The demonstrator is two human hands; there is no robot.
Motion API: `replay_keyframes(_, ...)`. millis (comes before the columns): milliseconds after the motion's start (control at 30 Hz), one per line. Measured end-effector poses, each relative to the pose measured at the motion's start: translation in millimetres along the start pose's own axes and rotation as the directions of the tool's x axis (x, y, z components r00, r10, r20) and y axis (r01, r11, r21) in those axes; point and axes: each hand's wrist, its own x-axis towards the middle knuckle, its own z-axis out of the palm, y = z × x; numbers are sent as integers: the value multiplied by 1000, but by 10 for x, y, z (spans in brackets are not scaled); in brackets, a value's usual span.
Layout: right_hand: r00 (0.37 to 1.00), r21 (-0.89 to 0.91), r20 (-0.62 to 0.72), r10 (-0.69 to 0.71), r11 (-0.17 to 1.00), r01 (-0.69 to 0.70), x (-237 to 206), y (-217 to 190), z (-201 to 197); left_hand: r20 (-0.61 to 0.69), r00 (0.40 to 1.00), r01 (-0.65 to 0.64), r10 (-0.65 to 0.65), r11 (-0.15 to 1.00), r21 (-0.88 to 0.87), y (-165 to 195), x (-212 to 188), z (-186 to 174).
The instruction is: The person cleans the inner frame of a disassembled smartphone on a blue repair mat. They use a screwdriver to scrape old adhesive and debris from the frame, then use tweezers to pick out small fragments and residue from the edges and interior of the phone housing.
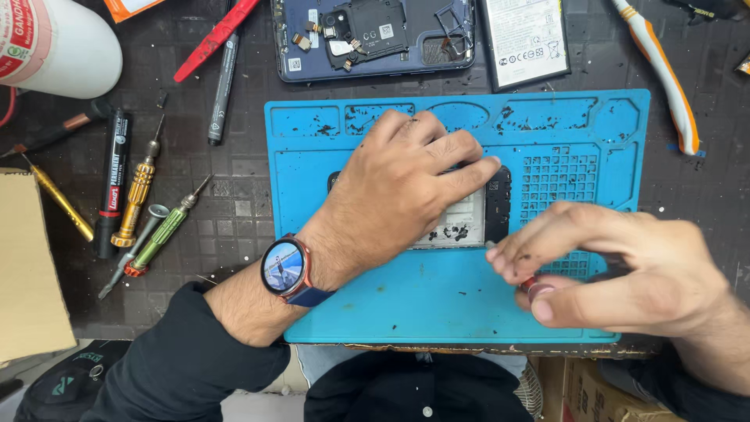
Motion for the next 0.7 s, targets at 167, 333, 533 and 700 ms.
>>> replay_keyframes(167,998,-29,-56,-7,1000,5,43,53,-11,-3,1000,3,-3,1000,-16,-7,4,9)
replay_keyframes(333,986,-213,-73,-152,968,134,100,33,37,0,1000,5,-5,1000,-30,0,-1,2)
replay_keyframes(533,994,-57,-97,44,997,-50,-17,-24,39,-10,1000,17,-17,999,-46,-1,6,12)
replay_keyframes(700,997,-136,-62,-51,990,42,-14,55,10,3,1000,23,-22,998,-58,-1,8,10)
